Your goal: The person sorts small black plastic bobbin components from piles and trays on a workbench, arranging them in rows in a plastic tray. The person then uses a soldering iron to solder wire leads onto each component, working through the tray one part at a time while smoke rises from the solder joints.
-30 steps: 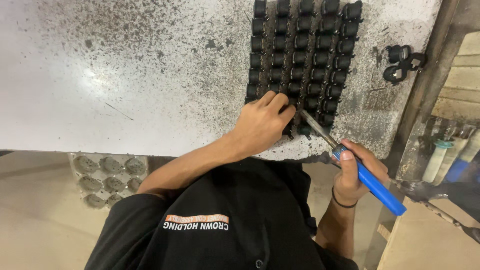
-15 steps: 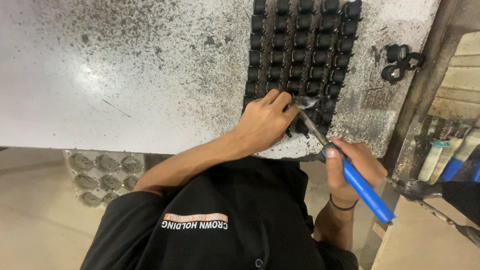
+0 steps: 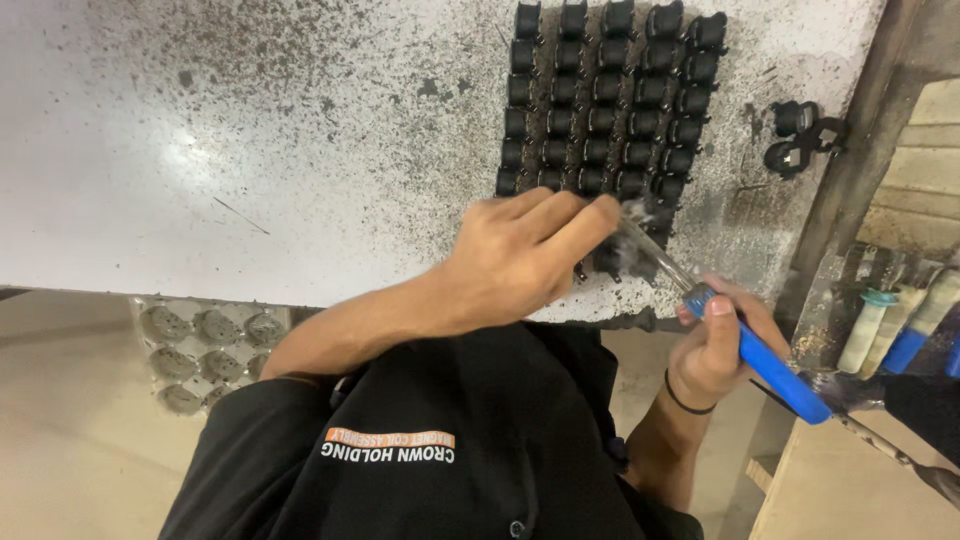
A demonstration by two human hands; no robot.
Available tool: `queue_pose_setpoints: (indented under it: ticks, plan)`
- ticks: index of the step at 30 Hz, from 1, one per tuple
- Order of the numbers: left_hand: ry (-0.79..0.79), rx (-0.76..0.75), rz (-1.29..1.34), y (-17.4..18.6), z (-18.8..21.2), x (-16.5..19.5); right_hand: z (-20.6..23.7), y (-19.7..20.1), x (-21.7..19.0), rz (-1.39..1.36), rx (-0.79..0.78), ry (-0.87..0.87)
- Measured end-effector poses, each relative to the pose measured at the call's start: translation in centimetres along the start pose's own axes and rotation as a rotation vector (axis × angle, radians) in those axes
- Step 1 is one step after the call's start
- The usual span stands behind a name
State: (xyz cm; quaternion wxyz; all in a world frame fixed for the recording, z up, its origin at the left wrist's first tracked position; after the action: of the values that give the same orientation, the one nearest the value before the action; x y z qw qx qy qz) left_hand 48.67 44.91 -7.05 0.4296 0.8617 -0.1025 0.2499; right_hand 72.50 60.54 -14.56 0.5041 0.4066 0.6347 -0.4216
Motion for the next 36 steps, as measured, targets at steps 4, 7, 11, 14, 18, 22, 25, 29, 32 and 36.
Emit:
queue_pose_setpoints:
  ticks: [4,7,11,14,18,22,25,29,32,36]
  plan:
    - [0.060,-0.028,-0.101,-3.6,-0.7,-1.7,-0.4,0.2,0.9,0.041,-0.077,0.022]
    - [0.174,-0.154,-0.094,-6.4,0.4,-3.4,-0.7,-0.3,0.4,0.104,-0.135,0.078]
    - [0.140,-0.117,-0.117,-7.2,1.2,-3.4,-1.1,-1.6,0.2,0.134,-0.186,0.032]
    - [0.128,-0.115,-0.106,-7.7,1.2,-3.3,-1.4,-2.9,-0.7,0.205,-0.228,0.038]
    - [0.117,-0.153,-0.085,-8.2,1.0,-3.3,-1.5,-5.5,-3.3,0.387,-0.365,0.133]
    - [0.134,-0.195,-0.055,-8.7,1.1,-3.5,-0.6,-8.5,-5.9,0.608,-0.549,0.345]
    - [0.142,-0.191,-0.062,-8.9,0.9,-3.6,-0.9,-8.9,-6.4,0.706,-0.573,0.346]
    - [0.126,-0.173,-0.076,-7.6,0.5,-2.9,-1.7,-6.9,-5.2,0.440,-0.476,0.125]
    - [0.151,-0.214,-0.060,-5.2,0.1,-2.2,-1.9,-4.5,-3.2,0.218,-0.252,0.040]
    - [0.075,0.069,-0.056,0.5,-1.9,-1.6,-1.9,-2.7,-0.7,0.100,-0.125,0.006]
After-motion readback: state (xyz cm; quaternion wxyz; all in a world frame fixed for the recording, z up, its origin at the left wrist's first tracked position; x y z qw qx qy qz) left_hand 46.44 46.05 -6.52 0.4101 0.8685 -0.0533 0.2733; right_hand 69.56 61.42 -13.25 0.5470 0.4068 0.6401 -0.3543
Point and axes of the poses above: each hand's wrist, its own z-axis away from the middle knuckle, its own y-axis out of the back of the hand, x = y × z, the point moved 8 cm from there along -z, towards the middle knuckle, and after that the axes turned 7 degrees about -z, right-handed, at the moved point
